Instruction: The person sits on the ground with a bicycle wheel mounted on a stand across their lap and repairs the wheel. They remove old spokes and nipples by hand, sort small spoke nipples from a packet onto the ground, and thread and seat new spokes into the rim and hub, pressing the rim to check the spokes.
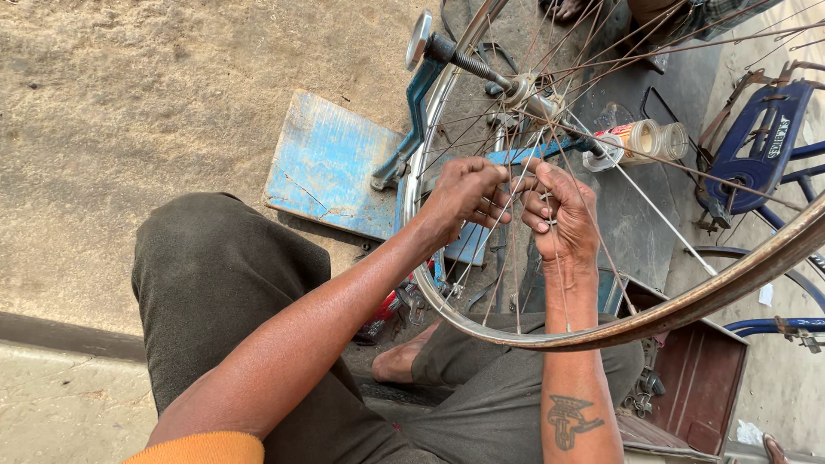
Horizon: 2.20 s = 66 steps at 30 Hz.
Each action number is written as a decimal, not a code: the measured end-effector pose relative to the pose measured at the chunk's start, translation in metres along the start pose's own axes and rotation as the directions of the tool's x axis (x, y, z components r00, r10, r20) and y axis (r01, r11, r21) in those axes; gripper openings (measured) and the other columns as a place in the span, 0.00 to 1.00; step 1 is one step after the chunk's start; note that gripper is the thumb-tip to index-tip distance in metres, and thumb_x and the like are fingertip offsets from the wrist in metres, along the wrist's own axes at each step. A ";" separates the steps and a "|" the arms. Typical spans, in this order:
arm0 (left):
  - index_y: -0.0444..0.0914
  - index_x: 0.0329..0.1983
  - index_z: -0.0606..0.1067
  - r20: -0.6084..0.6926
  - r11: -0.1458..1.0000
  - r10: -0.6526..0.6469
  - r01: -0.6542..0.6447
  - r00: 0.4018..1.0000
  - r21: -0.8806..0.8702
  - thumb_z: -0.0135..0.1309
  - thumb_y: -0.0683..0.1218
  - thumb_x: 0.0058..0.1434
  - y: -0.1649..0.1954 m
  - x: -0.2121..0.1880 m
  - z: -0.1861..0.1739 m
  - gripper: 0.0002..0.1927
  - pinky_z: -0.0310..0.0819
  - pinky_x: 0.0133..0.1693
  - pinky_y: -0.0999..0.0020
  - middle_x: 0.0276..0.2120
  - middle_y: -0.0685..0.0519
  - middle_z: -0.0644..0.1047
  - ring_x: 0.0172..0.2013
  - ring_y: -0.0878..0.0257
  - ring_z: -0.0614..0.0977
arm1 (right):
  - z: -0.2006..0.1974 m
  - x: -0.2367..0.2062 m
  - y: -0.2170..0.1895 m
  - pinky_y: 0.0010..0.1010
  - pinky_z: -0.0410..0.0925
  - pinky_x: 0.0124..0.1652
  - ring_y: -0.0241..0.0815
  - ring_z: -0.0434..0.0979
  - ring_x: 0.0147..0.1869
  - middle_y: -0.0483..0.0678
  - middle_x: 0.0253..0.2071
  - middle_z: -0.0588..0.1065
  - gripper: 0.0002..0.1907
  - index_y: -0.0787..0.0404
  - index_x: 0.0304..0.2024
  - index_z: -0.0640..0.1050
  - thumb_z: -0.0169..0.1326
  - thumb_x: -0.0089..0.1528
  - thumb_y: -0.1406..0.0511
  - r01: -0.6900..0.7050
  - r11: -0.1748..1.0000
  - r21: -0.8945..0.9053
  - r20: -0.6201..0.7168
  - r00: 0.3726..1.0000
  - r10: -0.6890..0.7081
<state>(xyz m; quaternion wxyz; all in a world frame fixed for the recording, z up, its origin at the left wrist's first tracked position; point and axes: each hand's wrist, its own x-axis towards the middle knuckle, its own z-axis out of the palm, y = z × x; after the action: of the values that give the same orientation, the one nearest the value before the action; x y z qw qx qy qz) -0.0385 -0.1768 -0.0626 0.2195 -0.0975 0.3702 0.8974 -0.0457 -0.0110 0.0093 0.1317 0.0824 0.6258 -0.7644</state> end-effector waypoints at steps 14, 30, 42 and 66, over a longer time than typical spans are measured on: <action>0.32 0.45 0.69 -0.089 0.775 0.461 -0.352 0.883 0.525 0.66 0.52 0.55 0.000 -0.001 0.004 0.25 0.69 0.22 0.61 0.25 0.46 0.76 0.23 0.57 0.78 | -0.002 0.008 0.012 0.16 0.58 0.18 0.26 0.64 0.21 0.49 0.31 0.77 0.14 0.74 0.49 0.78 0.59 0.64 0.70 -0.024 0.999 0.027 -0.028 0.999 0.024; 0.32 0.30 0.81 -0.003 0.603 0.325 -0.205 0.946 0.771 0.37 0.63 0.69 0.026 -0.002 0.000 0.35 0.75 0.42 0.48 0.27 0.39 0.81 0.34 0.43 0.84 | 0.013 0.015 0.051 0.18 0.57 0.20 0.26 0.62 0.22 0.39 0.25 0.71 0.11 0.68 0.42 0.79 0.64 0.63 0.66 0.057 0.993 -0.107 -0.005 0.998 -0.058; 0.35 0.19 0.80 -0.019 0.565 0.199 -0.099 0.980 0.819 0.57 0.70 0.53 0.034 0.021 0.010 0.33 0.81 0.27 0.60 0.14 0.47 0.78 0.20 0.59 0.86 | 0.012 0.013 0.066 0.23 0.60 0.23 0.31 0.63 0.27 0.39 0.26 0.67 0.06 0.64 0.39 0.74 0.55 0.62 0.68 0.149 0.986 -0.071 0.031 0.989 -0.147; 0.35 0.19 0.83 -0.158 0.390 0.250 0.050 0.955 0.919 0.62 0.73 0.46 0.055 0.030 -0.020 0.35 0.76 0.30 0.54 0.17 0.42 0.80 0.24 0.51 0.84 | 0.059 0.012 0.120 0.30 0.69 0.31 0.33 0.74 0.32 0.44 0.34 0.75 0.11 0.64 0.46 0.77 0.57 0.67 0.62 0.327 0.722 -0.610 -0.128 0.858 -0.497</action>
<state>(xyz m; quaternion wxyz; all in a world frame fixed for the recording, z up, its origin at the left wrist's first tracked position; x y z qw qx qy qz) -0.0905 -0.2164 -0.0528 0.1287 -0.0601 0.8330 0.5347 -0.0180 -0.0917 -0.0941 -0.1157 0.0051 0.8385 -0.5325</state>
